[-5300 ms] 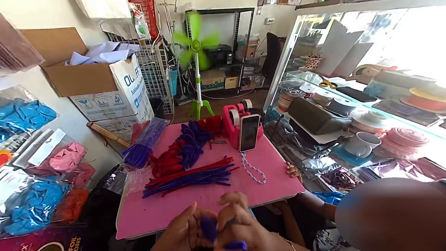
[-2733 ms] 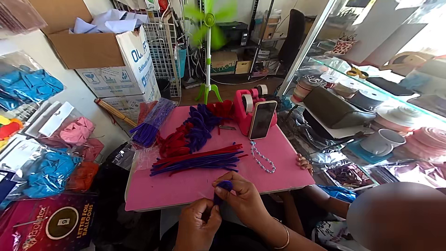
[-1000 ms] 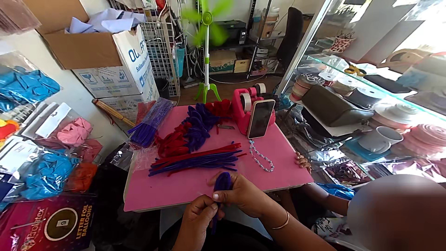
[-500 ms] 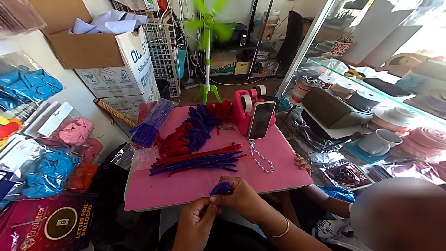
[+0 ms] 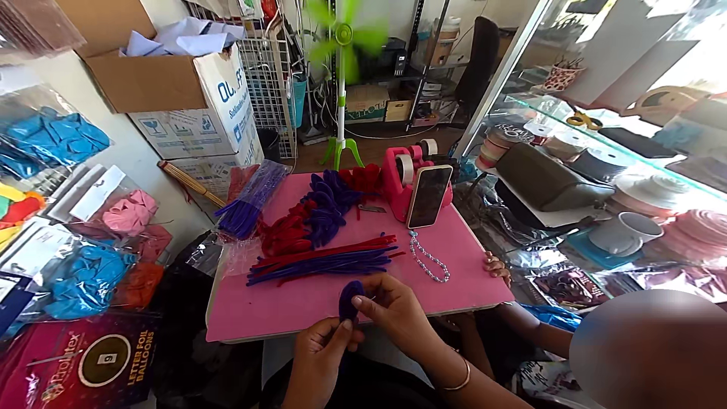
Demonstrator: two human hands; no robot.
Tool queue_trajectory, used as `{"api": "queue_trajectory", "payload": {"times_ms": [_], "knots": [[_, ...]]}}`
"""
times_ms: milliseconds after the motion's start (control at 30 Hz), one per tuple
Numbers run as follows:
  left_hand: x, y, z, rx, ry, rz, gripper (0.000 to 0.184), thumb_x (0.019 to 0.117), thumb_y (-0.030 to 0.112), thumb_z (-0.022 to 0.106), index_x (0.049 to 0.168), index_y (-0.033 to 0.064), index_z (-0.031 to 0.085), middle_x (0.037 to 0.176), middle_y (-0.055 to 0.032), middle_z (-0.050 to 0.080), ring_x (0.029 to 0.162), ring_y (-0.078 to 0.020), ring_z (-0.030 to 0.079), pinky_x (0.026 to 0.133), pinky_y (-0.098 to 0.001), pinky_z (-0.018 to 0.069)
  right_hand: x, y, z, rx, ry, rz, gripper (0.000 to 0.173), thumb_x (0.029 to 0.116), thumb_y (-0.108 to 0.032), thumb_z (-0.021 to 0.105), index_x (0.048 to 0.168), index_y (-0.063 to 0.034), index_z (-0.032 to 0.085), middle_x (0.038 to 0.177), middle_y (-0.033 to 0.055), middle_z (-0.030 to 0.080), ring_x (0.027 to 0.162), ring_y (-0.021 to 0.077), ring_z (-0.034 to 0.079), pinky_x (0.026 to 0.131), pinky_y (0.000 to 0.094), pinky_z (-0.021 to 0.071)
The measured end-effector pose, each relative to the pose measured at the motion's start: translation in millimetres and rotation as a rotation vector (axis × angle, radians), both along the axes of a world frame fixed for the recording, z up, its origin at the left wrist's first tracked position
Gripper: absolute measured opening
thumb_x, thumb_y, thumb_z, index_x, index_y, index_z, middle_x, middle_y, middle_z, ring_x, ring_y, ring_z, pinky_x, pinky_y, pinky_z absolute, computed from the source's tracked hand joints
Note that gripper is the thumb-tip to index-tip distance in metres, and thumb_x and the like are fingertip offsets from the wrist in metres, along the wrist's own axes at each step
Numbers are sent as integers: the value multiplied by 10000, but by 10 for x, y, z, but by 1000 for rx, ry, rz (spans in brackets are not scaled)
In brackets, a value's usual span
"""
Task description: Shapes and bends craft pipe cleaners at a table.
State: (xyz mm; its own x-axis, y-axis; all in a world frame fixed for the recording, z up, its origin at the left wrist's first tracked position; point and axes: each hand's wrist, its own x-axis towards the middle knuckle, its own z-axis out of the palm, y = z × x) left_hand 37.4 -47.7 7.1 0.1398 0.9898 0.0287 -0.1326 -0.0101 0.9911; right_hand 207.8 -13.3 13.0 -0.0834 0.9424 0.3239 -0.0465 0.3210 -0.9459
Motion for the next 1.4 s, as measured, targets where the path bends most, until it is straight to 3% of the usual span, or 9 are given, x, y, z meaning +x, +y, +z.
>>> {"api": "queue_trajectory", "payload": {"times_ms": [67,200,467,633,800,1133,1200,1300,1400], "knots": [[-13,27,13,-15,7,-44,187,1002,70,572,953,3,740,838,-43,768,756,-78,727,716,-221,599,17,-34,14,-43,56,9,97,922,-77,728,999,-33,689,864,-9,723,740,39,679,685,202,583],[-46,88,21,144,32,12,219,978,78,617,1162,-17,688,997,-34,751,849,-79,719,758,-227,606,43,-87,32,-75,15,14,69,928,-75,722,979,-29,737,848,-14,735,735,22,676,694,189,578],[-50,122,-1,303,72,154,103,909,31,678,1010,25,697,844,-1,734,706,-51,699,656,-203,604,-1,-159,-8,-53,1,82,118,932,-59,710,1036,-10,739,935,30,733,774,53,689,710,214,600],[-61,110,13,296,103,129,124,919,80,692,1029,26,706,922,-24,706,711,-66,694,650,-216,618,6,-162,42,-84,31,126,177,939,-35,694,1114,-4,698,942,29,724,767,66,688,703,221,601],[-78,90,11,327,137,123,121,938,102,691,1007,26,755,866,-6,722,703,-47,696,643,-199,612,24,-157,22,-75,21,131,101,931,-38,696,1031,-19,696,911,9,725,768,50,690,696,214,597],[-69,109,-11,397,170,159,115,874,84,705,981,47,687,835,13,677,655,-10,652,593,-154,575,-62,-181,8,-27,11,96,157,895,6,676,1048,-22,657,901,13,710,759,43,682,684,202,590],[-65,116,-4,379,160,128,149,903,95,675,1042,42,665,886,15,690,726,-15,665,637,-159,574,-92,-189,2,1,-15,52,194,890,6,681,1080,-16,643,917,24,712,765,53,690,682,208,598],[-79,129,2,337,103,49,294,973,173,664,1210,-1,675,1153,-64,696,988,-93,705,809,-233,615,-100,-201,5,48,-83,-17,258,888,-29,733,1122,-8,628,976,41,729,784,70,720,688,223,626],[-74,151,-21,308,44,61,189,1003,140,625,1073,4,737,1161,-64,726,995,-80,708,856,-223,596,-47,-234,58,81,-151,16,265,901,-100,763,1122,-7,649,1024,54,722,808,75,730,692,233,640]]}}
